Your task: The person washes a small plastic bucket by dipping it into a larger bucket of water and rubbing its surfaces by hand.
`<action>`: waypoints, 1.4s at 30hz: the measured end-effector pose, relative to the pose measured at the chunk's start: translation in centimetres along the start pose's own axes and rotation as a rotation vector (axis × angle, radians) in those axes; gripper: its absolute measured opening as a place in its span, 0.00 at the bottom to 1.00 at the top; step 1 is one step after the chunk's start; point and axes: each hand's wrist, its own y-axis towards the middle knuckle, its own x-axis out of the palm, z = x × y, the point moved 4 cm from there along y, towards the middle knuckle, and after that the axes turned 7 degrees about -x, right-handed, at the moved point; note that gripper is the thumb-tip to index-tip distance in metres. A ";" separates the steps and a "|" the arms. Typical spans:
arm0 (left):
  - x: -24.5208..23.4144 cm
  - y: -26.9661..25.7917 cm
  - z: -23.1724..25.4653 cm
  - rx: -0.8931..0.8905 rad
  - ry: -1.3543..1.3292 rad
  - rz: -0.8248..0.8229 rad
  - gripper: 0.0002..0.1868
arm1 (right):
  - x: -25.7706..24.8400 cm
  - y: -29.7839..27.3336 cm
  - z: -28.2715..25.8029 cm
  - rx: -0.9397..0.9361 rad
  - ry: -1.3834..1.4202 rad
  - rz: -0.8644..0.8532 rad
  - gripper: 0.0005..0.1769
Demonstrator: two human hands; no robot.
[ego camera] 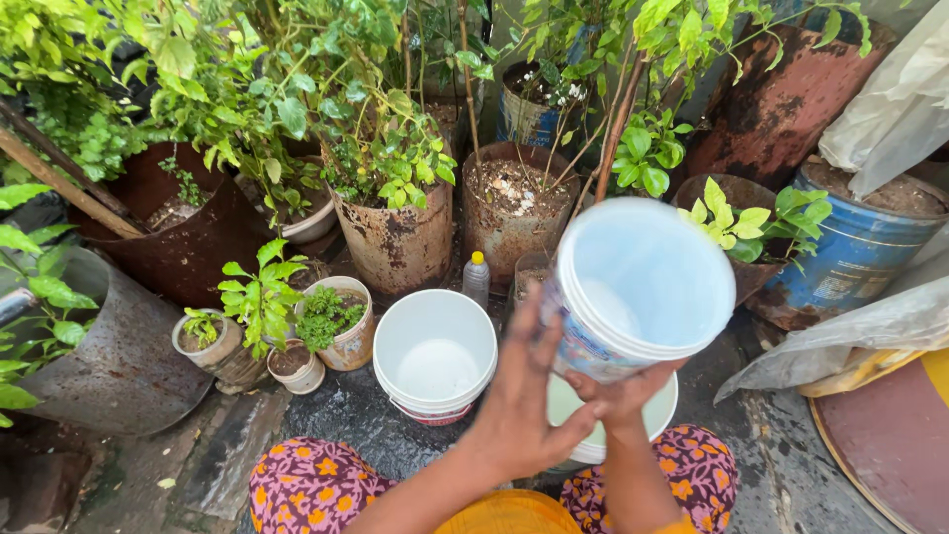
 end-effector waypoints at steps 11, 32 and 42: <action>-15.6 2.8 -15.4 -0.489 -0.270 0.718 0.45 | 32.5 10.9 -0.4 0.003 -0.056 -0.584 0.69; 15.2 -11.8 -24.0 -1.039 -0.533 -0.103 0.44 | -11.6 -12.8 18.6 1.088 -0.939 -0.917 0.76; 17.5 -13.6 -24.7 -0.940 -0.229 -0.316 0.37 | -6.9 -22.0 24.6 0.671 -1.198 -1.670 0.76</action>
